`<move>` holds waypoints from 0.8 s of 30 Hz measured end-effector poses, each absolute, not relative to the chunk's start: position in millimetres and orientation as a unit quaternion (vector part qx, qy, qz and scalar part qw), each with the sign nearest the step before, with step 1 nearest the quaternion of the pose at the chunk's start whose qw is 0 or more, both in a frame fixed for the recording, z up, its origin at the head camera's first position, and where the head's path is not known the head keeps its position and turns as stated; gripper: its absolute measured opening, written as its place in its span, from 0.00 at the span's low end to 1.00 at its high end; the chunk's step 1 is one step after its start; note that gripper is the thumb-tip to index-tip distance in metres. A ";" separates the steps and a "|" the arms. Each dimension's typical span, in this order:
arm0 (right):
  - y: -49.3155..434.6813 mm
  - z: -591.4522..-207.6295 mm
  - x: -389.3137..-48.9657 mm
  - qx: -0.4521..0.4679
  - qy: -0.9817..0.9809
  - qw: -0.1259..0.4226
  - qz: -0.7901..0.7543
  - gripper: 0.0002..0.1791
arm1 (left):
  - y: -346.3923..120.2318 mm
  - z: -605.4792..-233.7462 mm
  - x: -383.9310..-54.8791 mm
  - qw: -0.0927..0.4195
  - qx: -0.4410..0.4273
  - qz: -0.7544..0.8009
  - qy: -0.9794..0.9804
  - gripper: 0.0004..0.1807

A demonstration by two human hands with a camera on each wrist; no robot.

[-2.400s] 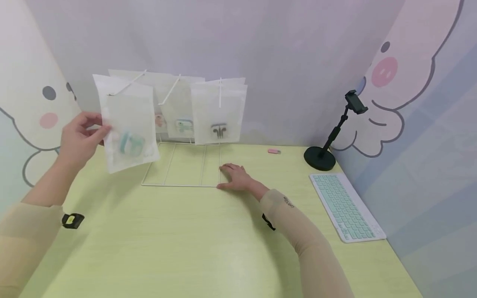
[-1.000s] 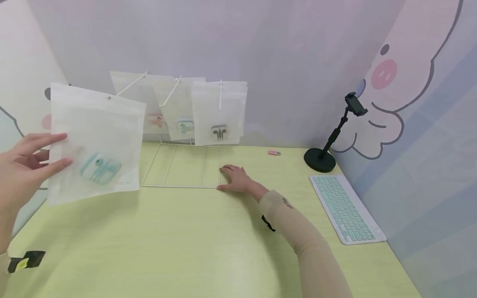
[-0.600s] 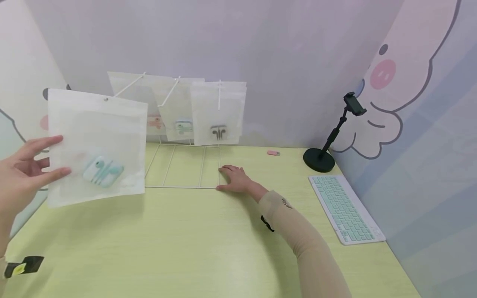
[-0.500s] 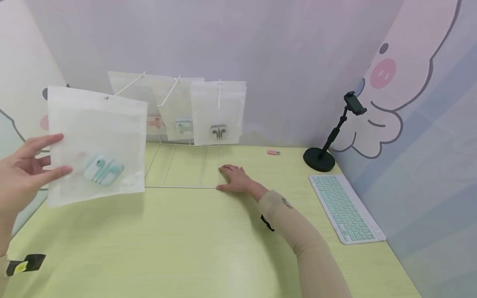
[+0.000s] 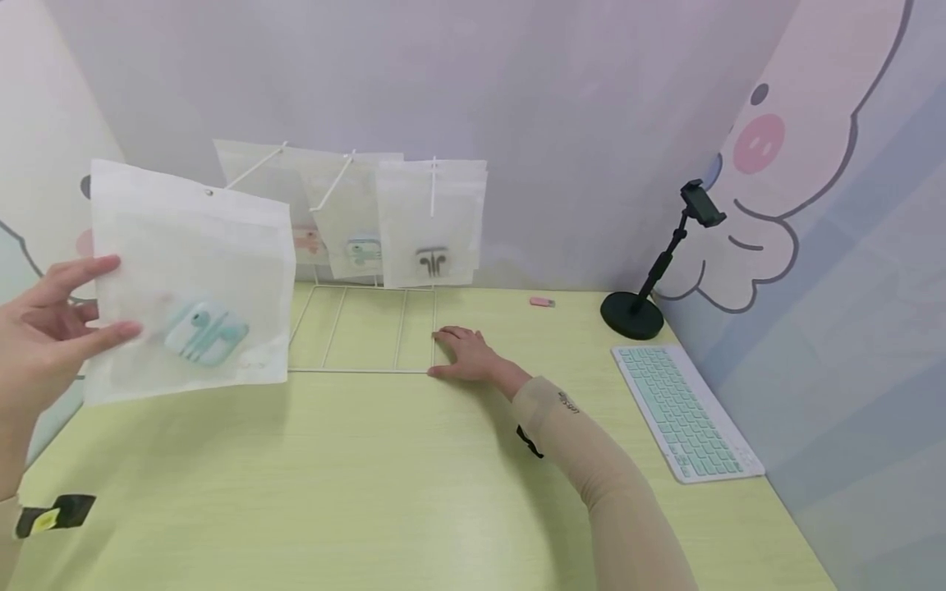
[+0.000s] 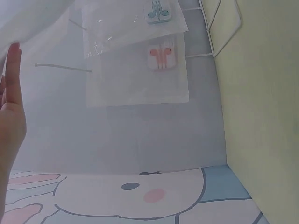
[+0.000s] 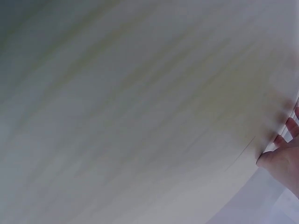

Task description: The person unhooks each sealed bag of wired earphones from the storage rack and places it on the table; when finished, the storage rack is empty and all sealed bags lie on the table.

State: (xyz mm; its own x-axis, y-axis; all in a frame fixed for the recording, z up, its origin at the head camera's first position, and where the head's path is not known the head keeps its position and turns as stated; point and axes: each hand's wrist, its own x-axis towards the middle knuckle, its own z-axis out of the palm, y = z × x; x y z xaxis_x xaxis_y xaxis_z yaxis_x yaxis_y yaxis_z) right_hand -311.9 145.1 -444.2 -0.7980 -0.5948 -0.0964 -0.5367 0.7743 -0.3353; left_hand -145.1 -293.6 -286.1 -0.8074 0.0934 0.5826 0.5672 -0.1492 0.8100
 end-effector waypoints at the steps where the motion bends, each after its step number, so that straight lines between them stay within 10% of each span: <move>1: 145.0 -444.0 -311.7 -0.302 0.937 0.099 -0.147 0.43 | -294.0 -285.7 -145.6 0.168 -0.262 -0.709 -0.633 0.38; 24: 145.8 -439.4 -307.9 -0.308 0.933 0.102 -0.153 0.43 | -341.0 -320.8 -145.8 0.114 -0.122 -0.693 -0.701 0.37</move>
State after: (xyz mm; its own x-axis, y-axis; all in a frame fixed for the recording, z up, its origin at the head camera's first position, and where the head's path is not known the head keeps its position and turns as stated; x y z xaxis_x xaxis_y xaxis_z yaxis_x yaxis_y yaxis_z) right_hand -307.9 145.8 -439.4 -0.7893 -0.6066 -0.0956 -0.5444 0.7632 -0.3481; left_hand -145.8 -341.0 -320.8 -0.9440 0.0136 0.3298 0.3299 0.0096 0.9440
